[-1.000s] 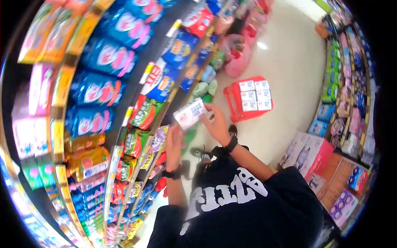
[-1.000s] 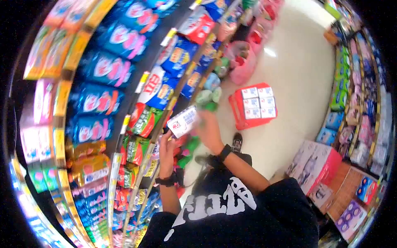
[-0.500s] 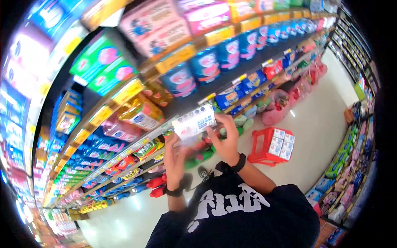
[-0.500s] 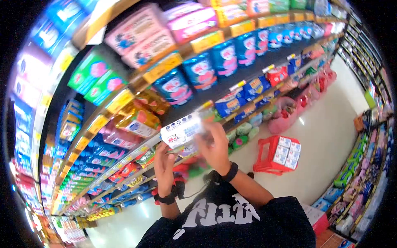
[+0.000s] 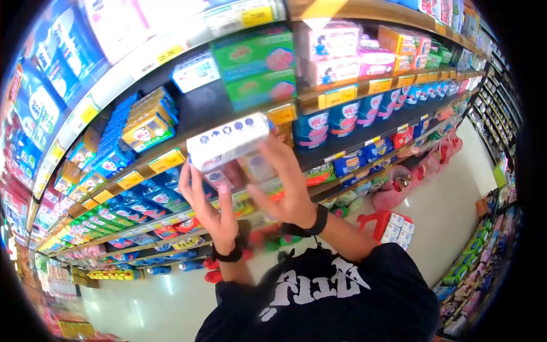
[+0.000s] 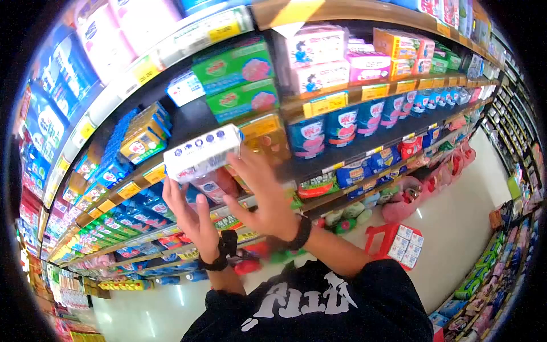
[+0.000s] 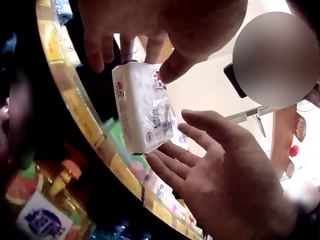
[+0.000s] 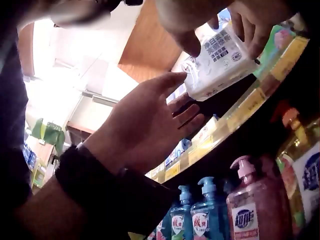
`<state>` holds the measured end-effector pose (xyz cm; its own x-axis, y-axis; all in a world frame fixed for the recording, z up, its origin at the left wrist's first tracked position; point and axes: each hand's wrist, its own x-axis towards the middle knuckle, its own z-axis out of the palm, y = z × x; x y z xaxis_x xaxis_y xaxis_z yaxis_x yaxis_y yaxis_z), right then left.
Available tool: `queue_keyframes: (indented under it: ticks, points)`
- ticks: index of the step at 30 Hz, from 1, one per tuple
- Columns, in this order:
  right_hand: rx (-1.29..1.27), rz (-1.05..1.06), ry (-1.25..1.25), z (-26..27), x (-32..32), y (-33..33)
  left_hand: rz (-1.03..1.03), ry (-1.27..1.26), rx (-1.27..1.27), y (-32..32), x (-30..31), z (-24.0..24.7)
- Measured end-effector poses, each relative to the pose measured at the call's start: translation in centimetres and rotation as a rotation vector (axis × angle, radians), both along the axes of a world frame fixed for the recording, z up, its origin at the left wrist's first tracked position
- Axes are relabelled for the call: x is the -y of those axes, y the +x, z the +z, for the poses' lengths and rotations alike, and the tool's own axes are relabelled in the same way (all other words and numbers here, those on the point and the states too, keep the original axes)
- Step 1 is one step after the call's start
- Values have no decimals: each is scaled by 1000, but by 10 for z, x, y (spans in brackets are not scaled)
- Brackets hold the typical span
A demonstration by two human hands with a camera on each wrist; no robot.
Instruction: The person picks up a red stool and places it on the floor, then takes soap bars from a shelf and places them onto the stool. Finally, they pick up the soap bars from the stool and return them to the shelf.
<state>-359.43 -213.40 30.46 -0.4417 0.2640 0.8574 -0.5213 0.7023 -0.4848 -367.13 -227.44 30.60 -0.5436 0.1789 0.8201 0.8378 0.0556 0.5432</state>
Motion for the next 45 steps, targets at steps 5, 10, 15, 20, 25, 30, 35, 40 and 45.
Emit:
queue_keyframes:
  ticks: [5, 10, 15, 20, 25, 30, 35, 40, 45]
  points:
    - [-1, -20, 103, 36, 20, -54, 187, -56, -174, -41, 9, 38]
    - [-67, -24, 74, 68, 29, -97, 230, -71, -212, -85, 8, 70]
    - [-53, -102, 150, 76, 25, -125, 92, -52, -86, -107, -4, 86]
    - [-70, -133, 164, 80, 12, -149, -346, -10, 197, -115, -22, 103]
    - [37, -177, 171, 81, 7, -168, -495, 36, 431, -149, -33, 95]
    - [288, -219, 91, 74, -7, -189, -597, 42, 748, -158, -30, 100]
    - [434, -149, 323, 66, -44, -220, -774, 26, 884, -178, -39, 105]
    - [613, -80, 205, 75, -42, -227, -743, -3, 908, -201, -53, 104]
    - [825, -149, 256, 92, -23, -208, -708, -33, 994, -192, -57, 111]
